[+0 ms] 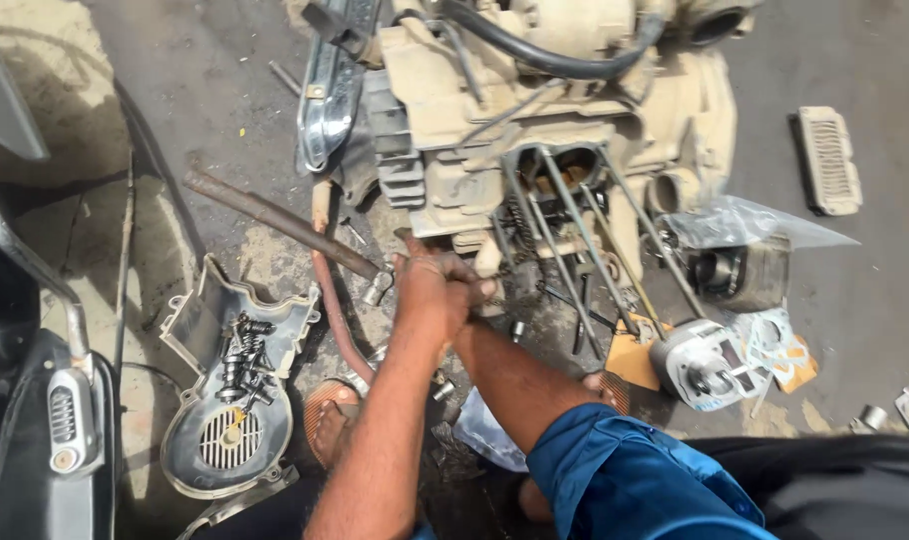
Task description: The person sits on the ground beside a disassembled motorcycle engine and threads a timing chain through the engine, then hammers a component into place while another person steadies parts. The person later uses pliers on a part and wipes their hands with a cloth.
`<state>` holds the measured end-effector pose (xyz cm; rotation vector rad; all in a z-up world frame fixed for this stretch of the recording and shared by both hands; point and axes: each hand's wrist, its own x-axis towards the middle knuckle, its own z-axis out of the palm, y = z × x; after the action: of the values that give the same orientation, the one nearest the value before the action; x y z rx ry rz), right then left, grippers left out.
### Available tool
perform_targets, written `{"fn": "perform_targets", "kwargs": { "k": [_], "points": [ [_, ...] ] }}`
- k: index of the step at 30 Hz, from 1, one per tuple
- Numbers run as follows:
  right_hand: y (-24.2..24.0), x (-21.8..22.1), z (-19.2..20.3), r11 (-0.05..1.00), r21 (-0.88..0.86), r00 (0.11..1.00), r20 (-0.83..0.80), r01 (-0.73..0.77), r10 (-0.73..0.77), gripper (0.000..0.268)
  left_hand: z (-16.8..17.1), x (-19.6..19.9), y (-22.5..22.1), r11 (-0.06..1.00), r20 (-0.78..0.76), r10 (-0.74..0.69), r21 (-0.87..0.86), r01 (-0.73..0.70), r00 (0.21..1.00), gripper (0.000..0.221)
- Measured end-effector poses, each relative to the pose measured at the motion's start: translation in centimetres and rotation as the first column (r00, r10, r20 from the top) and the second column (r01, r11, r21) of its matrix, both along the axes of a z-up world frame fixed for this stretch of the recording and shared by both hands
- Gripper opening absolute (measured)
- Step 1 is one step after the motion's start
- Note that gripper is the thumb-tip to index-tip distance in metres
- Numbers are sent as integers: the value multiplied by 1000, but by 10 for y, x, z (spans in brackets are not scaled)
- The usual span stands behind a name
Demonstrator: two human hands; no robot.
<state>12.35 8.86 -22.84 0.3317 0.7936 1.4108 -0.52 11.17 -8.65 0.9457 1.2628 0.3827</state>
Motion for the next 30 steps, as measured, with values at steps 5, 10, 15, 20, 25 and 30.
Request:
{"fn": "perform_targets", "kwargs": {
  "k": [5,10,15,20,25,30],
  "points": [
    [85,-102,49,859,-499,-201,858,-111,473,57,38,-7,6,957,-160,-194,185,223,968,20],
    [98,-103,-45,875,-463,-970,111,143,218,40,50,-8,13,965,-164,-234,81,249,958,20],
    [109,-117,-68,901,-426,-996,-19,85,85,46,50,-12,14,960,-137,-247,101,262,959,19],
    [90,-115,-57,871,-437,-971,-24,226,240,20,59,-9,18,965,-133,-260,6,263,956,16],
    [-3,-109,-26,823,-510,-881,233,250,412,20,26,-3,12,971,-92,-236,17,239,967,18],
    [-85,-100,21,817,-487,-774,371,308,513,21,-23,3,13,971,-8,-225,84,225,974,15]
  ]
}}
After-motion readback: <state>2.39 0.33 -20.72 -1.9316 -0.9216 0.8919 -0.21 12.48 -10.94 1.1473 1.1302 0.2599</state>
